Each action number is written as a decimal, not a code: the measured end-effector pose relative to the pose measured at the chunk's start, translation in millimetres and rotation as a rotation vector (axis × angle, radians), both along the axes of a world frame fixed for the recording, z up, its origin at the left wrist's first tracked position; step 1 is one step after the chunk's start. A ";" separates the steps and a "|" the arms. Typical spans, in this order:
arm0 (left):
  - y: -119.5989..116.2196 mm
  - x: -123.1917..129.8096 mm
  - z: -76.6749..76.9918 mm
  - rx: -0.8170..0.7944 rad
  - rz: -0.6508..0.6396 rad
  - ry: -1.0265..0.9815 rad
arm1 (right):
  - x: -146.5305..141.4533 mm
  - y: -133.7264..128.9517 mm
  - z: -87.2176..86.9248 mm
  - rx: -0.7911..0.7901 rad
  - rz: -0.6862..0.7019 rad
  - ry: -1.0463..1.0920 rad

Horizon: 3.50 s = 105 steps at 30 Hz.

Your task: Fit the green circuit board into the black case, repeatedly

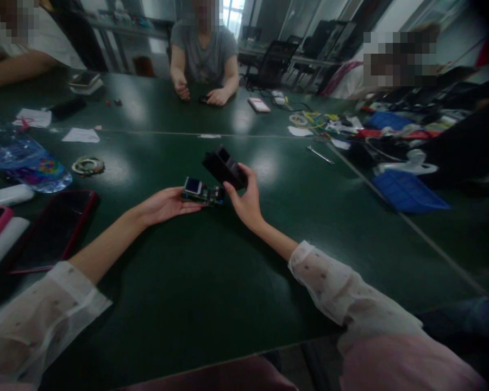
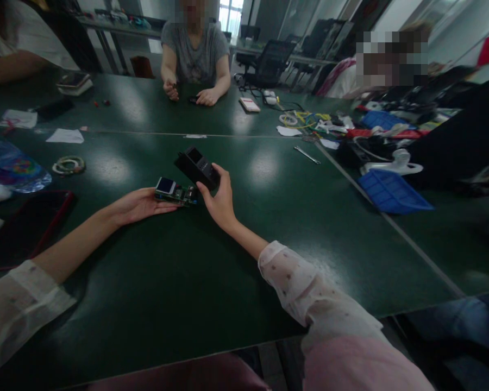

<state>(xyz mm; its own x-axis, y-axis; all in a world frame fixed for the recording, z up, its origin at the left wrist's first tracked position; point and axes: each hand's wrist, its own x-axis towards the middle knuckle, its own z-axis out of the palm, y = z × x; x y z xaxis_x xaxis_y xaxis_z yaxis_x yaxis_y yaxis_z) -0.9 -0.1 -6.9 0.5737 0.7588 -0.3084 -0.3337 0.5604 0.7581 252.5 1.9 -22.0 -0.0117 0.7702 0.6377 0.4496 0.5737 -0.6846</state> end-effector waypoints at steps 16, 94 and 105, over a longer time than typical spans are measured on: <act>0.9 -2.4 -0.2 -0.017 -0.019 -0.023 | 9.8 23.1 -25.5 -0.172 -0.105 -0.072; 2.2 -4.0 -2.2 -0.012 -0.044 -0.027 | 7.1 21.1 -24.7 -0.228 -0.129 -0.155; -0.8 -1.3 3.6 -0.032 0.010 0.005 | 7.6 17.5 -20.0 -0.254 -0.104 -0.148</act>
